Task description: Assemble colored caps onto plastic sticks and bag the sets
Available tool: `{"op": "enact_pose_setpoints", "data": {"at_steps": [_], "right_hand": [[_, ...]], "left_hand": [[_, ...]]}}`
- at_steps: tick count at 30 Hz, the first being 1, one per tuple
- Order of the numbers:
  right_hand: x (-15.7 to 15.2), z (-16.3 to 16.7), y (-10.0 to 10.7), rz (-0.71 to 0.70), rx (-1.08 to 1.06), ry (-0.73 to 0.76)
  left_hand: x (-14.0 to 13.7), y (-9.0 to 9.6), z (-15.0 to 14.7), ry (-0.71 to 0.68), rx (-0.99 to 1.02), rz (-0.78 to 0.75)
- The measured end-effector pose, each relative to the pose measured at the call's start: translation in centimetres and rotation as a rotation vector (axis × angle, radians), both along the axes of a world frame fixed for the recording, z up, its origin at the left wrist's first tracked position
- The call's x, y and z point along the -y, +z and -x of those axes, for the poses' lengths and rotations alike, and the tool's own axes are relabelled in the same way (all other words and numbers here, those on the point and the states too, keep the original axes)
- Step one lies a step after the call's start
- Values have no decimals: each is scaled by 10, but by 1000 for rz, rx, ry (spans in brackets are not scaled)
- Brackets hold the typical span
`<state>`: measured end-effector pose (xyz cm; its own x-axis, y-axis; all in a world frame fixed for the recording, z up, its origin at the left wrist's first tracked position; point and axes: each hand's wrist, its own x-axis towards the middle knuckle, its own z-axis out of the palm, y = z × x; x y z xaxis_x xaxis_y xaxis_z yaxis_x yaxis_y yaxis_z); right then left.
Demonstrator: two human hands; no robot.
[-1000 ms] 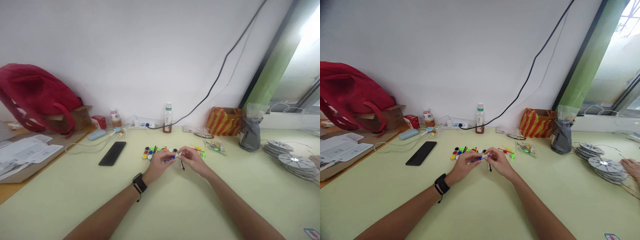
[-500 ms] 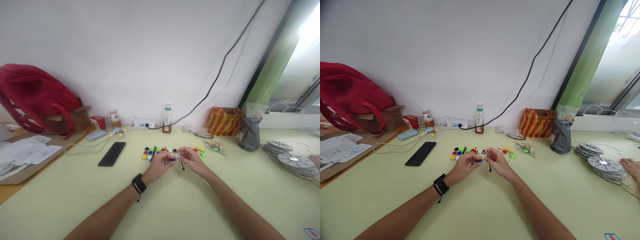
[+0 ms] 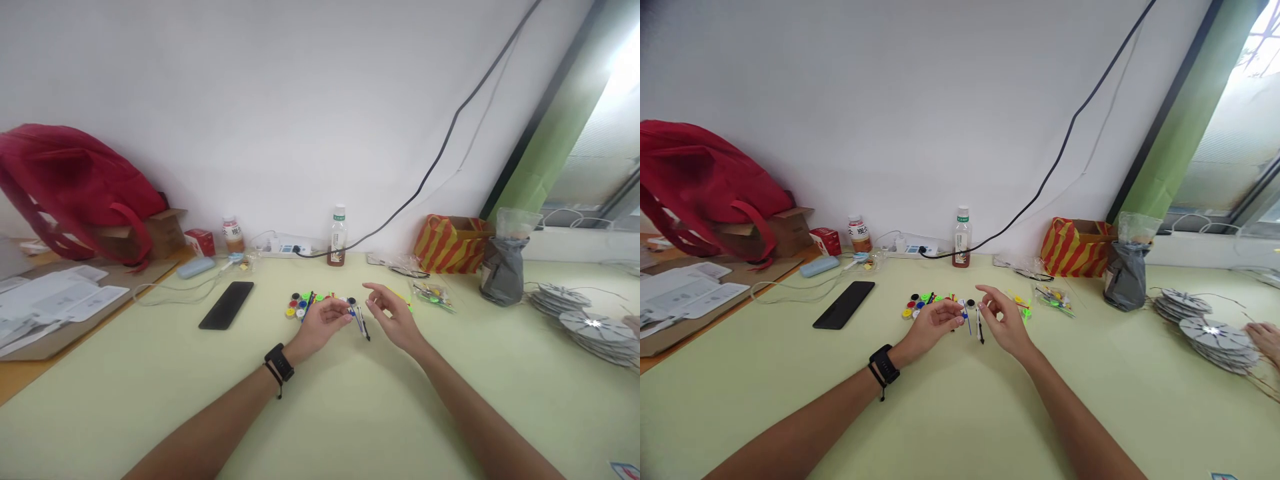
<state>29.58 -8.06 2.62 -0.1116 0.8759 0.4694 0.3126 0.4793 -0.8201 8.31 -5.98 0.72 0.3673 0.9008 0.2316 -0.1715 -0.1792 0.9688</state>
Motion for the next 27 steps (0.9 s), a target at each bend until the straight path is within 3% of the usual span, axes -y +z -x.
{"op": "enact_pose_setpoints", "data": {"at_steps": [3, 9, 13, 19, 27], "right_hand": [[4, 3, 1, -20, 7, 20], [3, 7, -4, 117, 52, 87], [-2, 4, -3, 89, 43, 56], [1, 8, -2, 206, 35, 170], [0, 15, -11, 213, 27, 201]], "left_hand": [[-1, 0, 1, 2, 19, 25], [-2, 0, 1, 1, 25, 38], [-3, -1, 1, 8, 30, 43], [-5, -3, 2, 10, 9, -13], [-4, -3, 1, 17, -32, -71]]}}
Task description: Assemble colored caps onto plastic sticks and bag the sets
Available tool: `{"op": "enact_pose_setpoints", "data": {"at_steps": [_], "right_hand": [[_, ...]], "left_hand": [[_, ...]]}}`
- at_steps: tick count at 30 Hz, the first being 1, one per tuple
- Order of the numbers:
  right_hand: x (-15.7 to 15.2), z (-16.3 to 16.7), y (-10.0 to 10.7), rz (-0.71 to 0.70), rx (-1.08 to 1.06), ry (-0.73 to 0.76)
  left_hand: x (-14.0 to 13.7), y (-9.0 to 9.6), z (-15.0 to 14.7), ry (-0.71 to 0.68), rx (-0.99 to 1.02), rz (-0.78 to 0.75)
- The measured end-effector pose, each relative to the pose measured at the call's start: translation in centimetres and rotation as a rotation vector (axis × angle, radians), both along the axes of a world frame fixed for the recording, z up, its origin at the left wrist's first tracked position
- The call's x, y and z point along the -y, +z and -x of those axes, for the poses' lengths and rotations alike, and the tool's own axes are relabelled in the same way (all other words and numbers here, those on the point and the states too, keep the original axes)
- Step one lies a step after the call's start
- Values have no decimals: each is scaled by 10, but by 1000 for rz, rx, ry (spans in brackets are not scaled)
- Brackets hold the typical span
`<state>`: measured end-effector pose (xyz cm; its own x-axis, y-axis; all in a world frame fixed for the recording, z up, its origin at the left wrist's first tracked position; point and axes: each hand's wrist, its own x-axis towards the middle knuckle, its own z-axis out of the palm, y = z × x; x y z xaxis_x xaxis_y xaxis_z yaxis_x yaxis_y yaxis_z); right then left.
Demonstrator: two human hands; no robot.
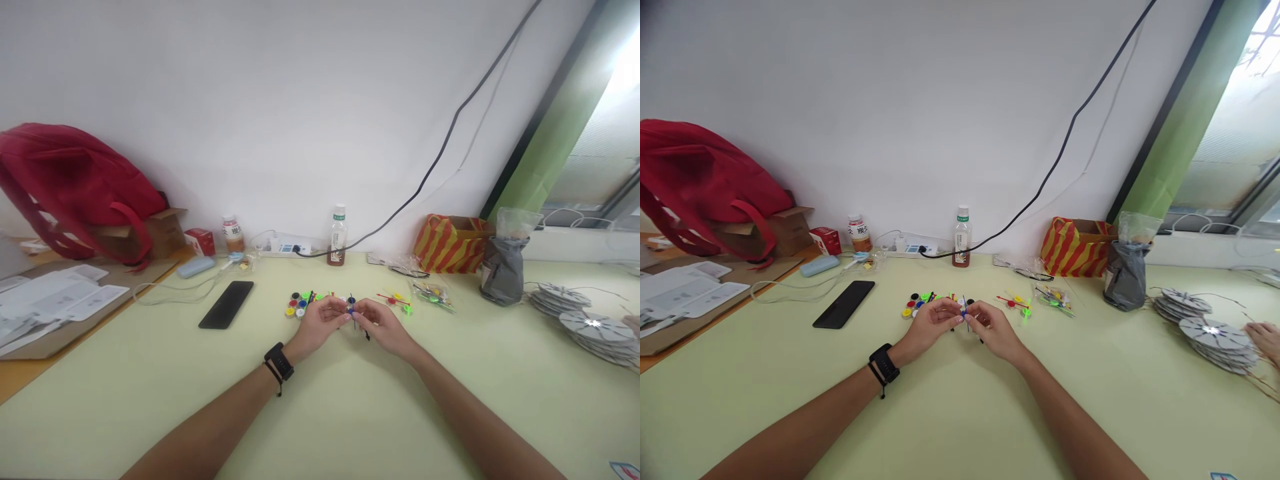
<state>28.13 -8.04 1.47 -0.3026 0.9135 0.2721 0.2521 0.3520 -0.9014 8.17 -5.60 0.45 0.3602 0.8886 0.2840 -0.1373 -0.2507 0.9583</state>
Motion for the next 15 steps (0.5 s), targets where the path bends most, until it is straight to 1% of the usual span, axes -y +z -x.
{"op": "enact_pose_setpoints", "data": {"at_steps": [2, 4, 5, 8, 10, 11, 13, 15], "right_hand": [[0, 0, 1, -20, -12, -10], [0, -3, 4, -80, 1, -59], [0, -6, 7, -127, 21, -109], [-3, -22, 14, -307, 123, -333], [-7, -34, 16, -407, 198, -457], [-9, -39, 14, -432, 227, -500], [-14, -45, 6, -397, 323, -505], [-18, -47, -5, -294, 443, -432]], "left_hand": [[1, 0, 0, -1, -15, -14], [2, 1, 0, 30, -66, -60], [3, 1, 1, 64, -114, -103], [5, 3, 4, 173, -310, -297], [7, 3, 6, 178, -417, -421], [9, 3, 6, 160, -454, -468], [11, 1, 6, 113, -500, -531], [12, 0, 5, 83, -526, -563]]}}
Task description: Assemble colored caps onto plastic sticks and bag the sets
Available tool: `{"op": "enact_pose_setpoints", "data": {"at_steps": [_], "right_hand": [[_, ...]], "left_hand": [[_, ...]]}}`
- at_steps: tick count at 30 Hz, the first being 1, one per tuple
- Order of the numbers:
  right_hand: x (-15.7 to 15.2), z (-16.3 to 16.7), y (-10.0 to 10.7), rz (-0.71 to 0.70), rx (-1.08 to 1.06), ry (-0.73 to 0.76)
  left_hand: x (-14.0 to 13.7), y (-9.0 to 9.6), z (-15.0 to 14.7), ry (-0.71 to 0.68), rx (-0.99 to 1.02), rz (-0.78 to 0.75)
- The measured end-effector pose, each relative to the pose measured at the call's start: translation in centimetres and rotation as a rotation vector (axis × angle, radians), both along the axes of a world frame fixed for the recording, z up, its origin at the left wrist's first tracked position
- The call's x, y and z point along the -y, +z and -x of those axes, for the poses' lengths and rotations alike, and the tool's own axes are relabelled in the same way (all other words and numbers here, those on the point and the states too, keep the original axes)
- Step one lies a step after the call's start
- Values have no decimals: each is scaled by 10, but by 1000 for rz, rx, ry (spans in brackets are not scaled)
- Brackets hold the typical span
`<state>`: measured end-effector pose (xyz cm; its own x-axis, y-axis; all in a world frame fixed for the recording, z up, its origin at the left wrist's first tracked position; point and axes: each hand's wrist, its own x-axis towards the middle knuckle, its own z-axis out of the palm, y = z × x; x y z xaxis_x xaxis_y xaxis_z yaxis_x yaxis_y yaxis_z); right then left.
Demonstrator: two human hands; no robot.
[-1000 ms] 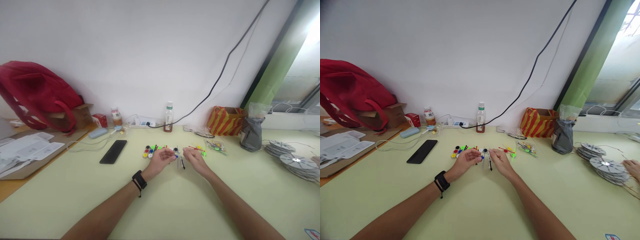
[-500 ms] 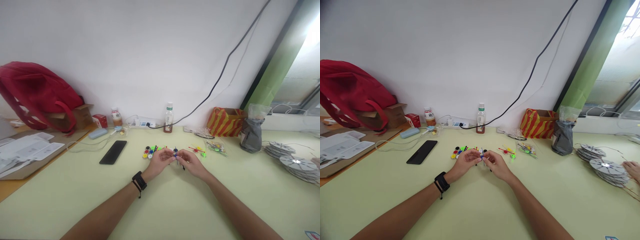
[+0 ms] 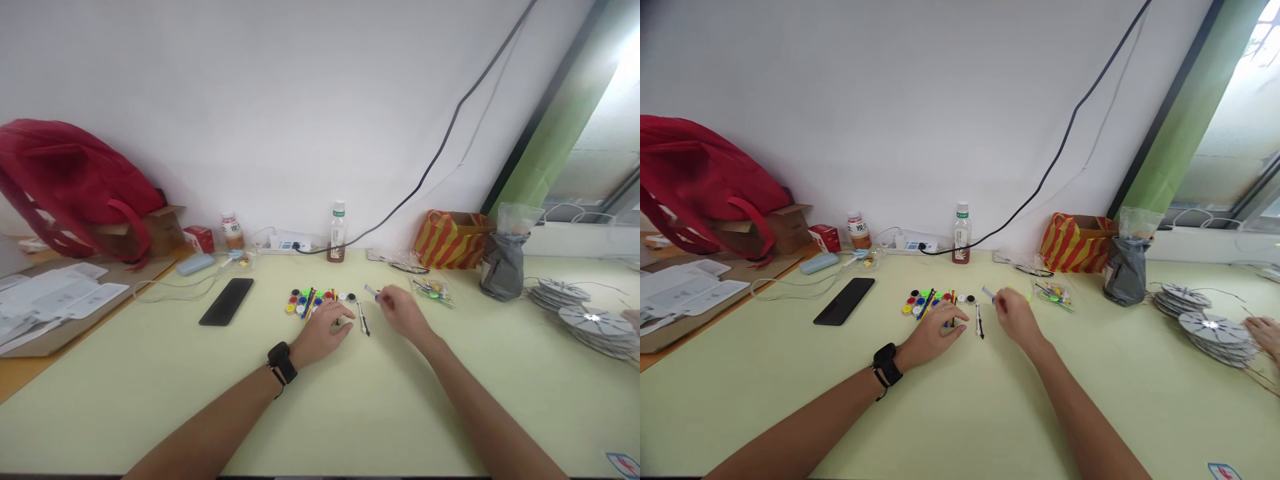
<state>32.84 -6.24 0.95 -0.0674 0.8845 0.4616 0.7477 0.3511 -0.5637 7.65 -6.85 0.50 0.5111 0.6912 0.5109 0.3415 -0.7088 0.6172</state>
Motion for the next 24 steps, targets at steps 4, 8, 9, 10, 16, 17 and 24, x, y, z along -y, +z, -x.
{"op": "enact_pose_setpoints", "data": {"at_steps": [4, 8, 9, 10, 16, 17, 24], "right_hand": [[-7, 1, -20, 131, 85, 37], [-17, -2, -26, 130, 107, -2], [-20, -4, -26, 127, 112, -21], [-22, -5, -26, 123, 118, -42], [-23, -9, -25, 105, 154, -108], [-22, -8, -25, 97, 161, -109], [-7, 2, -14, -6, 172, -30]], "left_hand": [[3, 1, -1, -17, -40, -11], [9, 4, -1, -100, -123, -41], [11, 5, -1, -120, -147, -50], [13, 5, -1, -136, -170, -57], [17, 8, -4, -171, -231, -57], [16, 7, -5, -171, -213, -59], [8, -1, -5, -113, -142, -58]]}}
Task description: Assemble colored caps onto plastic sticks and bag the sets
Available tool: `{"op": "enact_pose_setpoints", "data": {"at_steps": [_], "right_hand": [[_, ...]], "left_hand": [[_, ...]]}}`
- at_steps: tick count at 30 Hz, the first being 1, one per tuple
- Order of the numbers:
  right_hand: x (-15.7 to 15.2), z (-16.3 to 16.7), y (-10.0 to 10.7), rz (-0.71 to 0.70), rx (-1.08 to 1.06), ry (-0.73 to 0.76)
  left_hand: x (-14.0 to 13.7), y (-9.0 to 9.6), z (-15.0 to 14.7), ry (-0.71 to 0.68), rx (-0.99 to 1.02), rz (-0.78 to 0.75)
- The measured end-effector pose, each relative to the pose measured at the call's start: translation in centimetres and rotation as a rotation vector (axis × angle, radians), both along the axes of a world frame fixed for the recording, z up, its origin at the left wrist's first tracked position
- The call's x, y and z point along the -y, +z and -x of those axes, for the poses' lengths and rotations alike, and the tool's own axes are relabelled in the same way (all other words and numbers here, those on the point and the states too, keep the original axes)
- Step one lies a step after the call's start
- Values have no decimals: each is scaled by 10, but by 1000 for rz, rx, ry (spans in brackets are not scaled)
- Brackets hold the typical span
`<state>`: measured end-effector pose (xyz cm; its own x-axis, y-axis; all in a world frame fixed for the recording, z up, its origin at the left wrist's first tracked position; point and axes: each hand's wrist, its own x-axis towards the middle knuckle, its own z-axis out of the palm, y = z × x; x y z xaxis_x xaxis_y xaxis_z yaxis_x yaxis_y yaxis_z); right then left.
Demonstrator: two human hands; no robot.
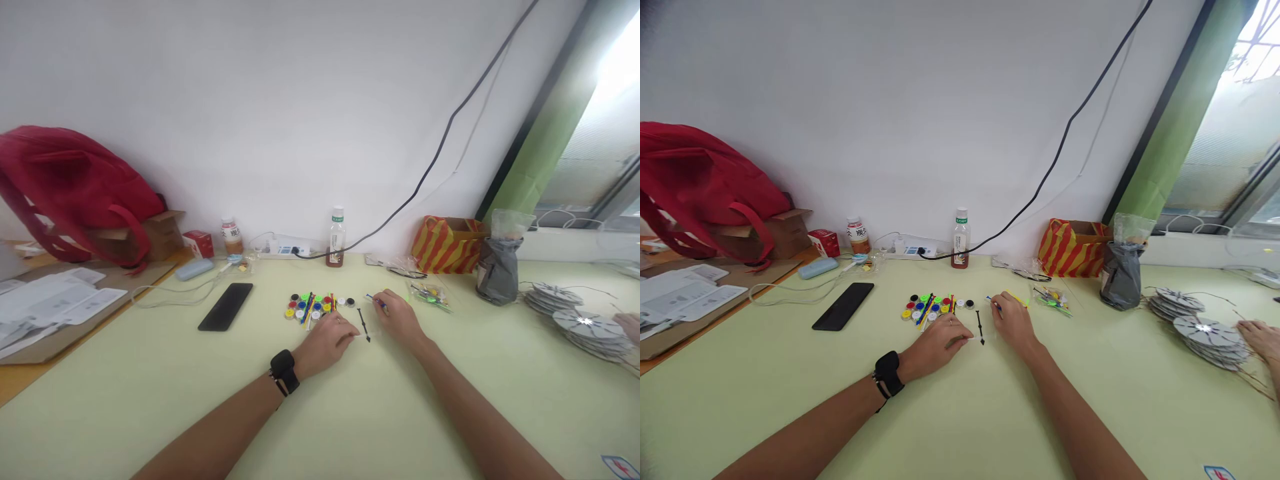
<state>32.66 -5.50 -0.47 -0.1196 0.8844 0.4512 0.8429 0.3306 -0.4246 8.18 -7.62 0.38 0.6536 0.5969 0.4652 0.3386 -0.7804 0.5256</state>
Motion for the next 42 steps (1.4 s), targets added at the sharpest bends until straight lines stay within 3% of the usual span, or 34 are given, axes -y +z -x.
{"op": "enact_pose_setpoints", "data": {"at_steps": [5, 10, 18, 25, 42], "right_hand": [[10, 12, 12, 106, -129, 278], [12, 19, 16, 230, -329, 402], [5, 20, -2, 116, -521, 210], [3, 29, -13, 104, -419, 182], [5, 28, -14, 126, -255, 149]], "left_hand": [[-4, -3, 2, 73, 15, -34], [-14, -3, 5, 192, 116, -17], [-13, 3, 6, 408, 167, -104], [-11, 1, 3, 429, 88, -140], [-13, -3, 4, 512, 109, -133]]}}
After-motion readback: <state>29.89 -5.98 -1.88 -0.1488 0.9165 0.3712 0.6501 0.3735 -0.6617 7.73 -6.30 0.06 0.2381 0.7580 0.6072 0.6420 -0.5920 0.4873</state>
